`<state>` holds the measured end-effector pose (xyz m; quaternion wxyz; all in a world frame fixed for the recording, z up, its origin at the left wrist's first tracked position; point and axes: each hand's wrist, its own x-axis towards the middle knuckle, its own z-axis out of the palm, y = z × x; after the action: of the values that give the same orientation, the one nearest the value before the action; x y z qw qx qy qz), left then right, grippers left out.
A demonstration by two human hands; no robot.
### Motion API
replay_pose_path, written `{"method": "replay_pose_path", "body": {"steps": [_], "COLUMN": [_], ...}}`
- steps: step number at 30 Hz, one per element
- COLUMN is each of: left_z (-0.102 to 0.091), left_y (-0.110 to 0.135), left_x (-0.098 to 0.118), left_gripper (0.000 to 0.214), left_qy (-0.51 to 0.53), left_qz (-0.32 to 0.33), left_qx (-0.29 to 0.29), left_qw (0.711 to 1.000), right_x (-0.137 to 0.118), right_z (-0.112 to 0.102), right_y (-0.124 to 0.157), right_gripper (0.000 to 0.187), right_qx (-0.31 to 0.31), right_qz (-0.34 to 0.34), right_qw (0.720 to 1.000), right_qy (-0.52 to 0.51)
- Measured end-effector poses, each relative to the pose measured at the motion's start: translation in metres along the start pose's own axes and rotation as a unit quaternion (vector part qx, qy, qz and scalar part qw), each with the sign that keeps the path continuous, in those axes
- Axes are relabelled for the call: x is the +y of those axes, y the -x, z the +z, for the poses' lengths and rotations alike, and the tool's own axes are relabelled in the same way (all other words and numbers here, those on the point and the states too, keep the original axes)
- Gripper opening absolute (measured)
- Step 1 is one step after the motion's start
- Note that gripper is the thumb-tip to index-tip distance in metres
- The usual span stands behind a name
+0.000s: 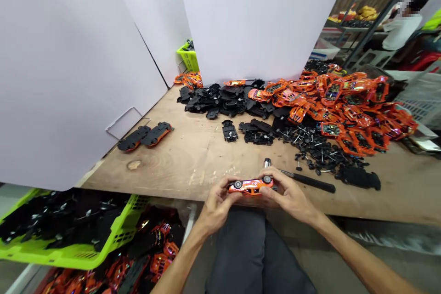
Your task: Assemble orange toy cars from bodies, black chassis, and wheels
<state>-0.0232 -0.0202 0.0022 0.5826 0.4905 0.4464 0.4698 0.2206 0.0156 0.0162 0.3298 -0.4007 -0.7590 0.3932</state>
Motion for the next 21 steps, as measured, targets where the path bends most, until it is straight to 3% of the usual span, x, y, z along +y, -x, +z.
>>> {"method": "replay_pose_path", "body": {"steps": [2,4,10,13,15,18,21], "left_z": [0.012,0.025,0.051,0.050,0.047,0.046,0.052], "left_y": [-0.003,-0.007,-0.007,-0.006,-0.009,-0.017,-0.023], "left_x": [0.001,-0.004,-0.026,-0.023,-0.017,-0.008,-0.010], "left_gripper": [0.036,0.036,0.025,0.020,0.019,0.023,0.023], "left_qy": [-0.028,-0.067,-0.179,-0.214,-0.242,-0.330,-0.434], "left_qz": [0.006,0.006,0.059,0.086,0.093,0.120,0.177], "left_qx": [-0.065,-0.083,0.028,0.037,0.005,-0.075,-0.071], "left_qw": [0.997,0.994,0.982,0.972,0.966,0.933,0.880], "right_x": [0.010,0.020,0.031,0.030,0.029,0.030,0.030], "right_z": [-0.002,-0.002,-0.005,-0.003,0.000,0.005,0.009], "right_y": [0.015,0.024,0.021,0.018,0.018,0.020,0.022], "right_gripper": [0.025,0.023,0.026,0.024,0.022,0.018,0.017], "right_qx": [0.018,0.033,0.017,0.038,0.059,0.072,0.084], "right_qz": [0.027,0.041,0.083,0.091,0.089,0.078,0.068], "right_qw": [0.998,0.995,0.983,0.980,0.981,0.981,0.981], "right_qy": [-0.061,-0.081,-0.163,-0.172,-0.164,-0.161,-0.163]}}
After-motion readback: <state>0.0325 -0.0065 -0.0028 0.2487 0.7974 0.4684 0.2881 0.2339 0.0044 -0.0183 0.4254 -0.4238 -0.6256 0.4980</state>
